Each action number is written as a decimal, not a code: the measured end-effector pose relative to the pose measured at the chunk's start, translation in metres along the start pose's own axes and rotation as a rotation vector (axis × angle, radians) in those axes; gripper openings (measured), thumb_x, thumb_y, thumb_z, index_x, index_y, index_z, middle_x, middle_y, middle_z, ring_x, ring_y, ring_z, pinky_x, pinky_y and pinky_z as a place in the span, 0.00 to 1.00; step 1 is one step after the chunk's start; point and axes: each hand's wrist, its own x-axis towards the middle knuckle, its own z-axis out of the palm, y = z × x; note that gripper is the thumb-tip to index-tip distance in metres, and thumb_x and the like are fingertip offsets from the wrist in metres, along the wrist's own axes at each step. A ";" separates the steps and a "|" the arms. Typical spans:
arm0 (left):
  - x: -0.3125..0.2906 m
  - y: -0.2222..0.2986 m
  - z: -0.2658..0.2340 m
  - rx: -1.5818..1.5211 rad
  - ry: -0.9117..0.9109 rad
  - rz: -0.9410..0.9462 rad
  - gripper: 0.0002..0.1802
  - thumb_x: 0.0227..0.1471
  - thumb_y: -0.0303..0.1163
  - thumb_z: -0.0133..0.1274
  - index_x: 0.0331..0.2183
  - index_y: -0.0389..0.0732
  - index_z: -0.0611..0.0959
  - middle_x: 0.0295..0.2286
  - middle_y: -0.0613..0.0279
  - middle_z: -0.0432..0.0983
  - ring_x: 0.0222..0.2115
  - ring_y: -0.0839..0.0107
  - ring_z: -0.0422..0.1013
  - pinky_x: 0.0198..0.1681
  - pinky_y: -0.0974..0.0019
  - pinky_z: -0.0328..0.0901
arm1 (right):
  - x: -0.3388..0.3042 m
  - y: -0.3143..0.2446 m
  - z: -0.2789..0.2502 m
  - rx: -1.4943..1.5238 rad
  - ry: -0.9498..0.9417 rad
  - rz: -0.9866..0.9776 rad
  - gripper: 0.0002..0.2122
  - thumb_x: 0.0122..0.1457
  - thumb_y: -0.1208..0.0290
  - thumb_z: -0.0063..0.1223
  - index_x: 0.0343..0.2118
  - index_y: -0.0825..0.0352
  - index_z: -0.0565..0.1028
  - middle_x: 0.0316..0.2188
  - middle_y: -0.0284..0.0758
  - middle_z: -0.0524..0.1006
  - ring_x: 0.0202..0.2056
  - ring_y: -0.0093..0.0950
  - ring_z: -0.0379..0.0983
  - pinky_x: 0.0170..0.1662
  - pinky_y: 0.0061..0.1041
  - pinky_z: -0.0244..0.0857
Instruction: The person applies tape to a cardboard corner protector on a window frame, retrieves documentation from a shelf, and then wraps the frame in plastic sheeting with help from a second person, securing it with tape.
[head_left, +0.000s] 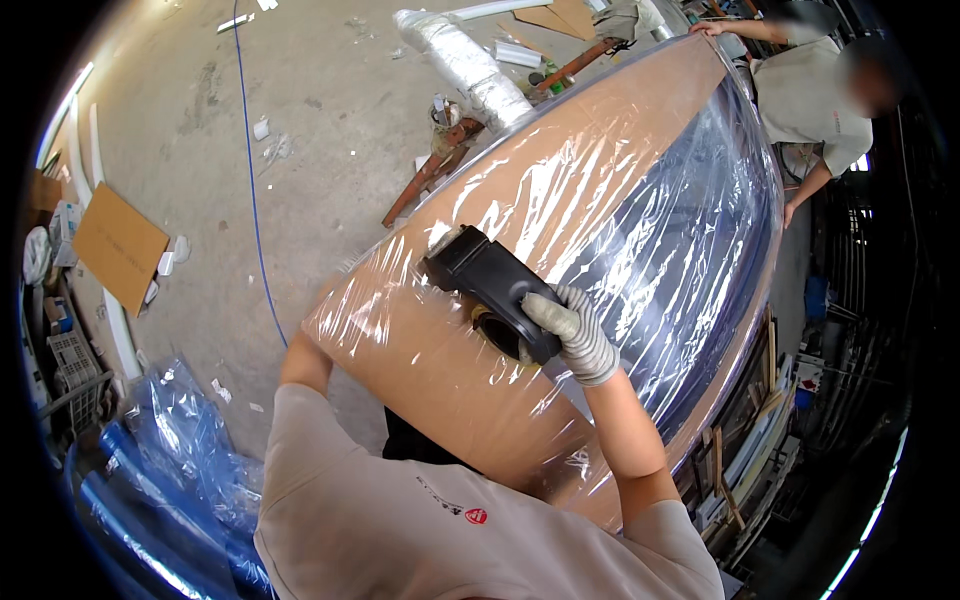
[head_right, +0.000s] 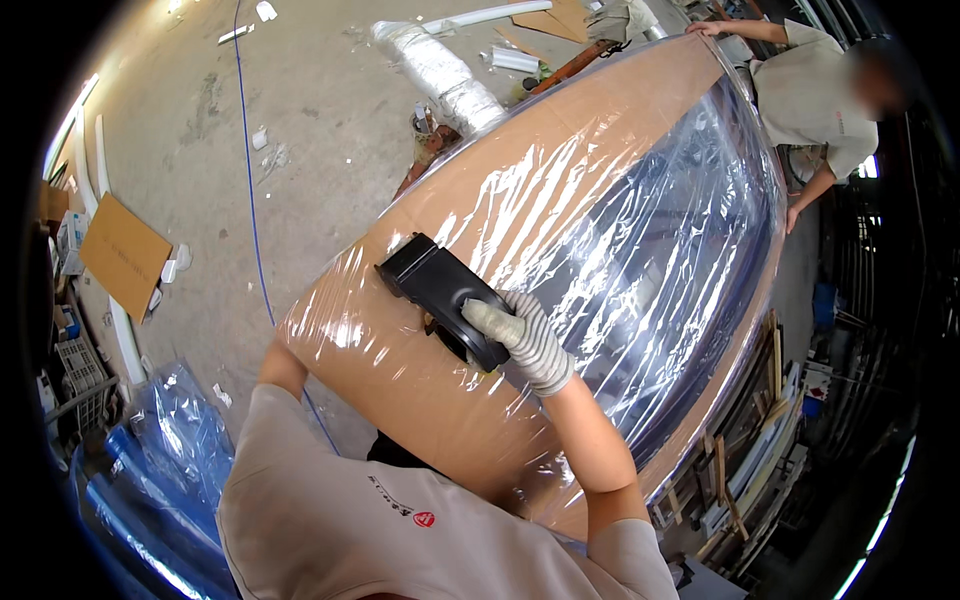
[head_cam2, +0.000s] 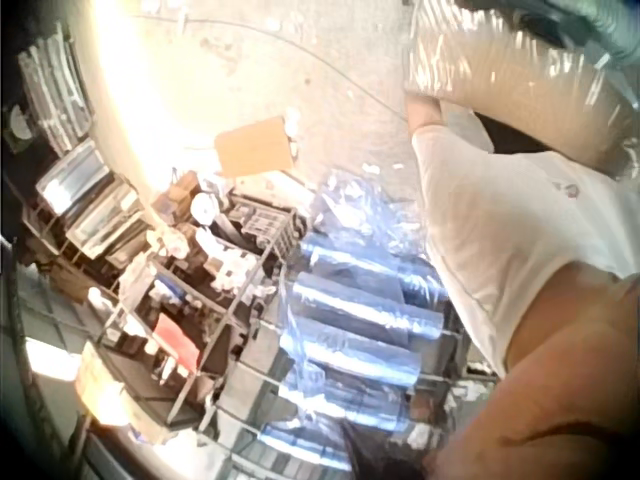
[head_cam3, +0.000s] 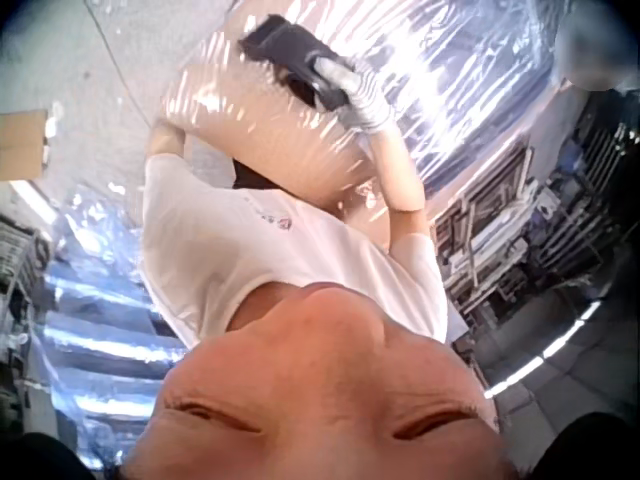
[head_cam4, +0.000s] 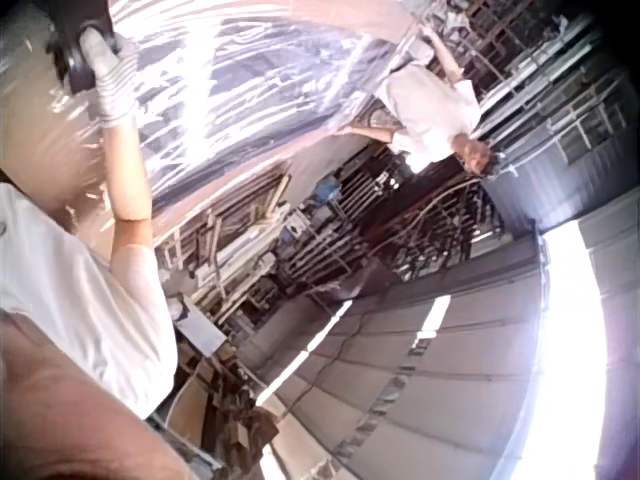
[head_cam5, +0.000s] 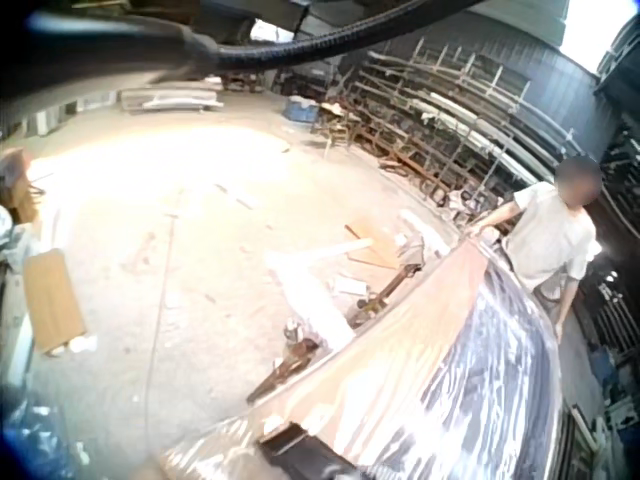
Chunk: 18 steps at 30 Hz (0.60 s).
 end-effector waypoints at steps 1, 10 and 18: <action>-0.016 -0.031 0.024 0.018 -0.059 -0.057 0.18 0.43 0.38 0.54 0.32 0.31 0.77 0.24 0.51 0.75 0.19 0.64 0.72 0.19 0.65 0.68 | -0.004 0.001 -0.007 0.078 -0.013 0.018 0.18 0.49 0.60 0.53 0.35 0.73 0.73 0.24 0.32 0.75 0.24 0.17 0.69 0.28 0.15 0.64; -0.121 -0.113 0.186 0.121 -0.204 -0.173 0.19 0.43 0.39 0.53 0.32 0.32 0.76 0.25 0.51 0.75 0.19 0.64 0.72 0.18 0.65 0.68 | -0.099 0.063 -0.068 -0.200 -0.011 -0.081 0.17 0.50 0.60 0.54 0.36 0.70 0.72 0.22 0.27 0.73 0.25 0.15 0.65 0.28 0.15 0.61; -0.192 -0.120 0.324 0.143 -0.124 -0.120 0.19 0.43 0.39 0.53 0.33 0.33 0.76 0.25 0.51 0.75 0.20 0.63 0.72 0.18 0.65 0.68 | -0.358 0.209 -0.244 -0.558 0.052 0.187 0.22 0.45 0.49 0.56 0.24 0.69 0.76 0.16 0.31 0.73 0.21 0.19 0.68 0.26 0.19 0.62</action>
